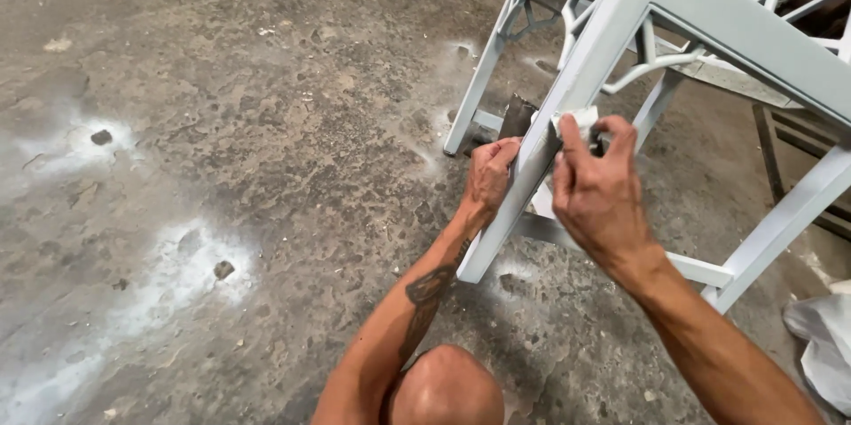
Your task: Repairing and finishing a white chair frame by applying filler and sanding joints with a putty knife and sandpaper.
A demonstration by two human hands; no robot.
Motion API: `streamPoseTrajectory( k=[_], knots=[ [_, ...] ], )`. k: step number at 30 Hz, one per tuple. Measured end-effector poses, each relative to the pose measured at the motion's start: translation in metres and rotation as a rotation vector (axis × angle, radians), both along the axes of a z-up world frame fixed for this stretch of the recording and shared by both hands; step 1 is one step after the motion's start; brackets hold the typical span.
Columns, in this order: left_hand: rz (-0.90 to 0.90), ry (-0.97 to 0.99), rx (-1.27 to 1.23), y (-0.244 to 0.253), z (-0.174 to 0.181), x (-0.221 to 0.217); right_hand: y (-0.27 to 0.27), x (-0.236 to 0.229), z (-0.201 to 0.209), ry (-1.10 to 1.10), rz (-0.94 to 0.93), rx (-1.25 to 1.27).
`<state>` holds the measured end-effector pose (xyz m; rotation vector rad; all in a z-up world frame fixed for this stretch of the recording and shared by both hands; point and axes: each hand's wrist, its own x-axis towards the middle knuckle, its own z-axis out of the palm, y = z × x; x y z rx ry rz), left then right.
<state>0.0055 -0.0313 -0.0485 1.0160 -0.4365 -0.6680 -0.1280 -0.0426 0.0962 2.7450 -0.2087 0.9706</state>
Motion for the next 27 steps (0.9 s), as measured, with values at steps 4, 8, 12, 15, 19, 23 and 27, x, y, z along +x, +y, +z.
streamPoseTrajectory(
  k=[4, 8, 12, 15, 19, 23, 27],
  knots=[
    [-0.050, 0.005, -0.021, -0.007, -0.009, 0.001, 0.026, 0.001, -0.015, 0.117, -0.078, 0.090],
    [-0.086, 0.194, -0.167, -0.015, -0.016, 0.000, 0.036, -0.003, -0.032, 0.150, -0.091, 0.096],
    [-0.103, 0.263, -0.236, -0.004, -0.005, -0.002, 0.034, -0.017, -0.056, 0.155, -0.077, 0.056],
    [-0.102, 0.299, -0.265, 0.000, -0.001, -0.005, 0.032, -0.027, -0.053, 0.204, -0.072, 0.124],
    [-0.094, 0.299, -0.278, -0.010, -0.013, 0.000, -0.016, -0.039, -0.058, 0.125, 0.083, -0.095],
    [-0.094, 0.294, -0.276, -0.006, -0.009, -0.003, -0.053, -0.041, -0.064, 0.128, 0.207, -0.340],
    [-0.093, 0.306, -0.290, -0.012, -0.016, 0.000, -0.056, -0.026, -0.061, 0.113, 0.298, -0.326]
  ],
)
